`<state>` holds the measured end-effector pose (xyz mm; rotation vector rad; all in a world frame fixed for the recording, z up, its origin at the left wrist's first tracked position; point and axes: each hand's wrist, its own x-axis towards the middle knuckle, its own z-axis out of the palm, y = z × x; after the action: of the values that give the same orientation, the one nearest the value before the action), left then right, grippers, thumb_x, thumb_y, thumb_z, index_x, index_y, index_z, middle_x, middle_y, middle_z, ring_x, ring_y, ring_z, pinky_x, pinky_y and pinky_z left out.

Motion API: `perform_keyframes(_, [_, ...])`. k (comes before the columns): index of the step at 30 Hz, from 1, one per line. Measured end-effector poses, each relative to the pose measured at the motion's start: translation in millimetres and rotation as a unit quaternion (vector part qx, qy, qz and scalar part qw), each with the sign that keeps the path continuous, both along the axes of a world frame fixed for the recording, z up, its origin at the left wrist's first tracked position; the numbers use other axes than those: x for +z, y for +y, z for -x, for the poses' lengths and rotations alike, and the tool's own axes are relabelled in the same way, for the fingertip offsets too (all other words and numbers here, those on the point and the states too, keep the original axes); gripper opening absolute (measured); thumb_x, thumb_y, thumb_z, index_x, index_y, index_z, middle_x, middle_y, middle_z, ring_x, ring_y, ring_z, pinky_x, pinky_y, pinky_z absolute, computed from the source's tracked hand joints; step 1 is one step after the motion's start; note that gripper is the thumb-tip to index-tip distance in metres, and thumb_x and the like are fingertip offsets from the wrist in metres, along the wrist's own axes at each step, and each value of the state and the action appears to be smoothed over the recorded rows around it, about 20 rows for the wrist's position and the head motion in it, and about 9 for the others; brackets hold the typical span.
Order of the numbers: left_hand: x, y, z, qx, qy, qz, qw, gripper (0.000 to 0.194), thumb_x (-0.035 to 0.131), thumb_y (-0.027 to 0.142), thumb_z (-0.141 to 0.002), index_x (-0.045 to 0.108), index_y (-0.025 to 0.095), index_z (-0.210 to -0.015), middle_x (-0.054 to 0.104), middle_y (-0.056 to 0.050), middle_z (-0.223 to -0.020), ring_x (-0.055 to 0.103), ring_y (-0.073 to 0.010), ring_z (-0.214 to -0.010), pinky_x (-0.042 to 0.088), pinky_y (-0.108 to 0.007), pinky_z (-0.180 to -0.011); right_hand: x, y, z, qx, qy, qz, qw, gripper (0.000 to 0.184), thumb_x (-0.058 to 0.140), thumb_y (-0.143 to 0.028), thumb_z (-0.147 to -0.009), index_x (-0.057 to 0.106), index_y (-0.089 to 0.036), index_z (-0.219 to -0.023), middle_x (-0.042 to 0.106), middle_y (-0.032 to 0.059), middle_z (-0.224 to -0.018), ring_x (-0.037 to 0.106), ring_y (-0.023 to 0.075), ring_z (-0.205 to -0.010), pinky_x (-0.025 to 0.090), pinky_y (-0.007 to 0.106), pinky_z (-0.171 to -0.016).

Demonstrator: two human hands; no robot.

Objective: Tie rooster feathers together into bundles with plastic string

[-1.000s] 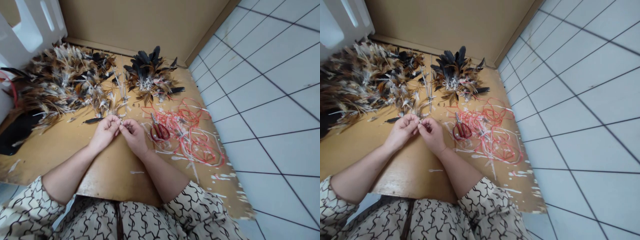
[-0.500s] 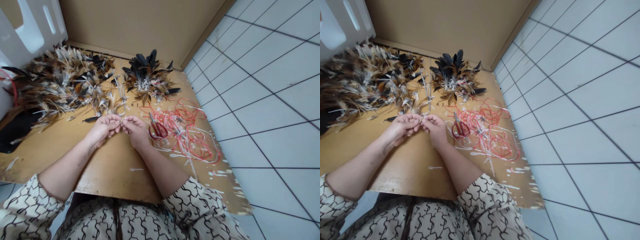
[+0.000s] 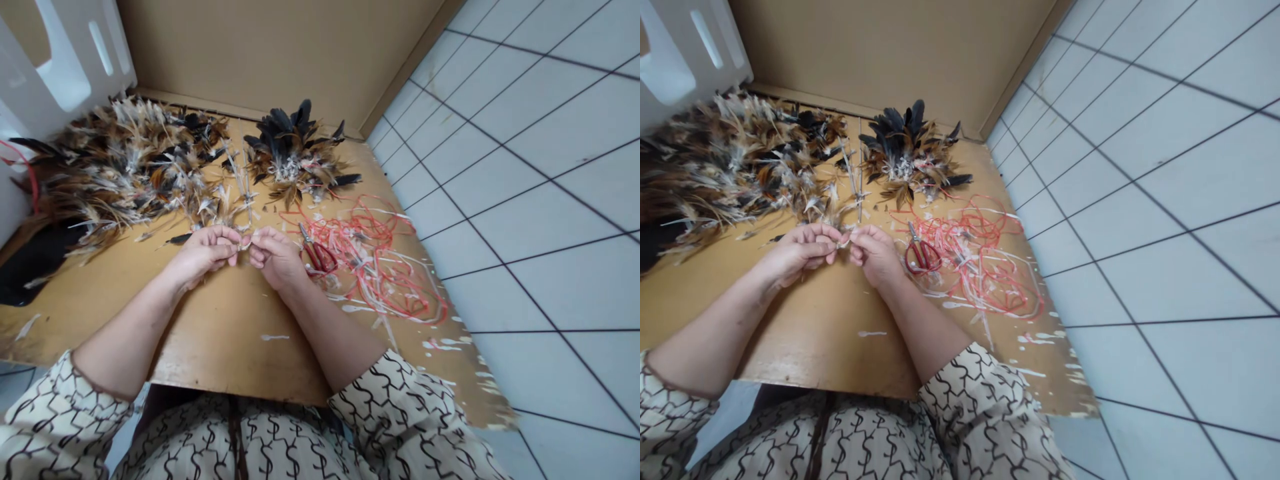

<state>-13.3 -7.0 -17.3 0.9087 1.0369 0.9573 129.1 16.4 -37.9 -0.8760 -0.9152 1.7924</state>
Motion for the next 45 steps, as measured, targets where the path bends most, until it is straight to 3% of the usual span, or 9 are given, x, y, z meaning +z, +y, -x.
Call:
perform_keyframes(6, [1.9,-1,1,-0.014,0.011,0.008,1.0,0.018,0.067,0.013,-0.06,0.056,0.014,-0.075,0.057,0.002,-0.045,0.031,-0.0024,-0.033,0.013,-0.017,-0.037,-3.1,0,0,0.014,-0.033,-0.012,0.999,0.03,0.071,-0.033,-0.055,0.046,-0.02,-0.065,0.05,-0.0085,-0.048,0.032,0.0033,-0.038,0.02,0.018,-0.039])
perform_keyframes(10, [0.7,-1,2,-0.012,0.031,0.002,0.999,0.02,0.066,0.012,-0.061,0.055,0.015,-0.077,0.056,0.003,-0.045,0.032,-0.0034,-0.034,0.014,-0.018,-0.038,-4.1,-1,-1,0.015,-0.122,-0.095,0.988,0.028,0.07,-0.039,-0.062,0.05,-0.02,-0.068,0.046,-0.0093,-0.047,0.032,0.0037,-0.04,0.024,0.019,-0.041])
perform_keyframes(17, [0.3,0,6,-0.042,0.073,-0.035,0.996,0.023,0.061,0.013,-0.059,0.054,0.017,-0.081,0.057,0.004,-0.044,0.041,-0.0072,-0.039,0.022,-0.019,-0.042,2.5,-2,-8,0.117,-0.271,-0.231,0.927,0.013,0.058,-0.028,-0.075,0.061,-0.016,-0.073,0.056,-0.0058,-0.054,0.037,0.0054,-0.047,0.03,0.02,-0.049])
perform_keyframes(22, [-1.0,-1,6,-0.039,0.076,-0.038,0.996,0.025,0.064,0.015,-0.058,0.055,0.016,-0.081,0.056,0.004,-0.045,0.045,-0.008,-0.042,0.025,-0.019,-0.043,6.2,-3,-11,0.151,-0.357,-0.315,0.866,0.015,0.054,-0.021,-0.075,0.063,-0.016,-0.063,0.046,-0.0071,-0.048,0.035,0.0057,-0.048,0.025,0.021,-0.049])
perform_keyframes(25, [-0.2,-1,5,-0.015,0.063,-0.049,0.997,0.023,0.069,0.022,-0.059,0.057,0.015,-0.078,0.054,0.004,-0.046,0.041,-0.0064,-0.04,0.024,-0.018,-0.041,5.4,-5,-9,0.134,-0.318,-0.28,0.896,0.015,0.055,-0.023,-0.073,0.057,-0.017,-0.06,0.04,-0.0084,-0.046,0.031,0.0051,-0.045,0.023,0.021,-0.047])
perform_keyframes(28, [2.1,0,6,0.052,0.035,-0.08,0.995,0.027,0.072,0.033,-0.06,0.059,0.015,-0.075,0.058,0.002,-0.051,0.042,-0.0058,-0.042,0.027,-0.019,-0.04,1.5,-6,-6,0.092,-0.221,-0.18,0.954,0.019,0.057,-0.036,-0.073,0.055,-0.018,-0.065,0.038,-0.0096,-0.045,0.029,0.0049,-0.042,0.021,0.021,-0.044])
perform_keyframes(31, [2.6,1,5,0.088,0.006,-0.074,0.993,0.035,0.079,0.034,-0.052,0.059,0.015,-0.074,0.062,0.001,-0.056,0.047,-0.0064,-0.046,0.033,-0.018,-0.043,-2.9,-6,-1,0.071,-0.129,-0.088,0.985,0.028,0.061,-0.047,-0.068,0.053,-0.019,-0.068,0.039,-0.0103,-0.044,0.027,0.0043,-0.038,0.019,0.02,-0.04])
perform_keyframes(36, [-3.3,2,0,0.099,-0.022,-0.046,0.994,0.039,0.084,0.025,-0.039,0.061,0.014,-0.067,0.06,0.003,-0.052,0.048,-0.006,-0.045,0.034,-0.017,-0.043,-4.6,-7,2,0.081,-0.075,-0.05,0.993,0.033,0.067,-0.047,-0.063,0.048,-0.02,-0.063,0.04,-0.0108,-0.042,0.025,0.0027,-0.035,0.017,0.019,-0.036])
perform_keyframes(45, [-4.9,2,0,0.097,-0.016,-0.064,0.993,0.031,0.084,0.025,-0.04,0.055,0.013,-0.043,0.054,0.003,-0.042,0.042,-0.0042,-0.04,0.031,-0.018,-0.042,-5.5,-11,4,0.107,-0.127,-0.096,0.981,0.028,0.061,-0.044,-0.068,0.052,-0.018,-0.066,0.04,-0.0108,-0.043,0.03,0.0025,-0.036,0.019,0.019,-0.038])
